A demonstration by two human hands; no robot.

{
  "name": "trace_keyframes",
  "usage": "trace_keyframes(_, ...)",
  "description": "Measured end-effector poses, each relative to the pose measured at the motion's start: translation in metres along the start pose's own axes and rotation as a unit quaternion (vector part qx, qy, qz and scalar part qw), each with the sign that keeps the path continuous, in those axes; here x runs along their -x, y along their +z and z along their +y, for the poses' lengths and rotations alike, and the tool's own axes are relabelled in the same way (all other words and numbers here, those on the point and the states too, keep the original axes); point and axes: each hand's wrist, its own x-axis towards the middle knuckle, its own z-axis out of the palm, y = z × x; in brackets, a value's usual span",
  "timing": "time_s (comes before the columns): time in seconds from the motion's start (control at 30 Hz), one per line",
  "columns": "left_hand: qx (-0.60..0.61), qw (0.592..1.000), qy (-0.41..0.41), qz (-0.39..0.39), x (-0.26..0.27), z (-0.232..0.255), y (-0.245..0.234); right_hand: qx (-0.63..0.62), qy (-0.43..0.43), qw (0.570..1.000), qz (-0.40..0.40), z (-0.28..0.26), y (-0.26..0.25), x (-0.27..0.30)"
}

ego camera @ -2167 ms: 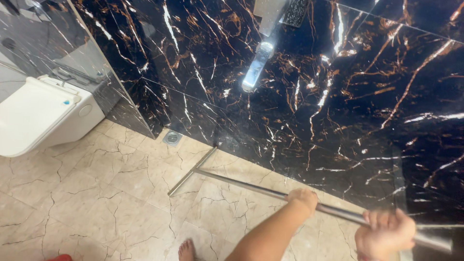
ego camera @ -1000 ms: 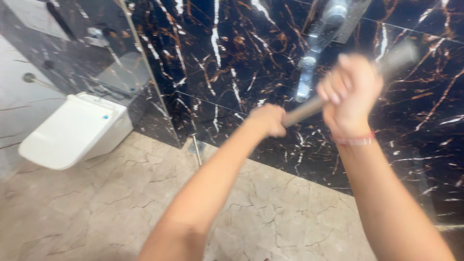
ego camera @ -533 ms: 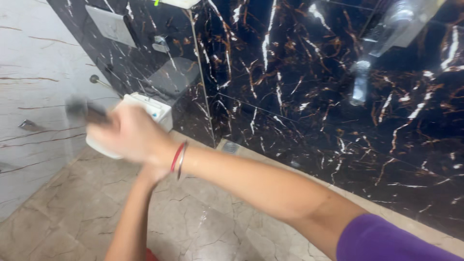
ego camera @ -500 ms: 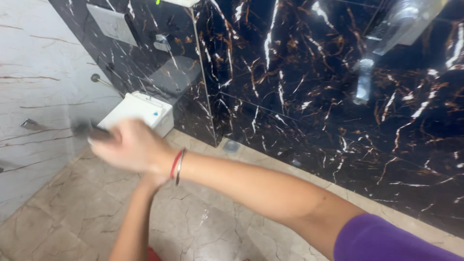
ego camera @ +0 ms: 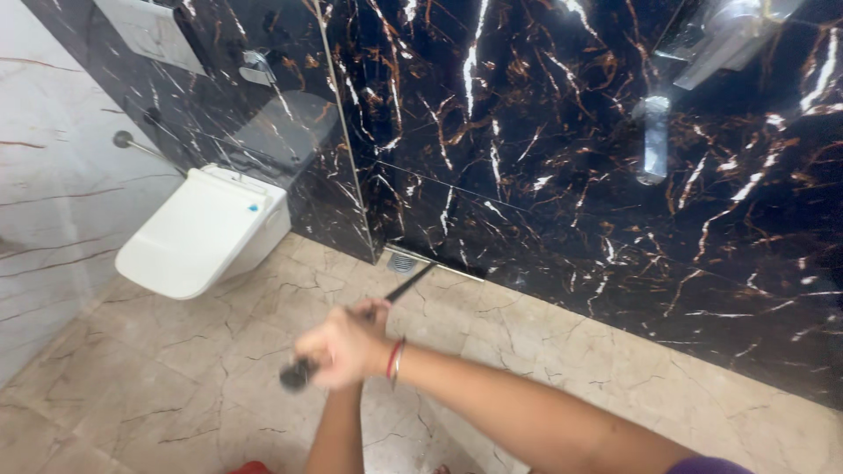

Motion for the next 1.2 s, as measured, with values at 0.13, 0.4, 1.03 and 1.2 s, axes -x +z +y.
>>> trace_keyframes(0.13,-0.122,0.974,-0.064,-0.181,-0.069,-0.014,0.027,0.056,0.04,0.998,-0.002,0.007,-0.053,-0.025)
trace_keyframes(0.4,-0.675,0.684,0.164,-0.223,-0.084,0.015,0.203,-0.062,0.017,0.991,0.118,-0.023,-0.121,-0.087)
trace_keyframes(1.03,-0.729,0.625,0.217,0.178,0.038,0.33,0.231,-0.403,0.002,0.885,-0.232,-0.177,0.064,-0.276)
trace_keyframes(1.2,-0.721,0.57,0.302,0.255,0.04,0.401,0.208,-0.443,-0.014,0.851,-0.281,-0.161,0.131,-0.312)
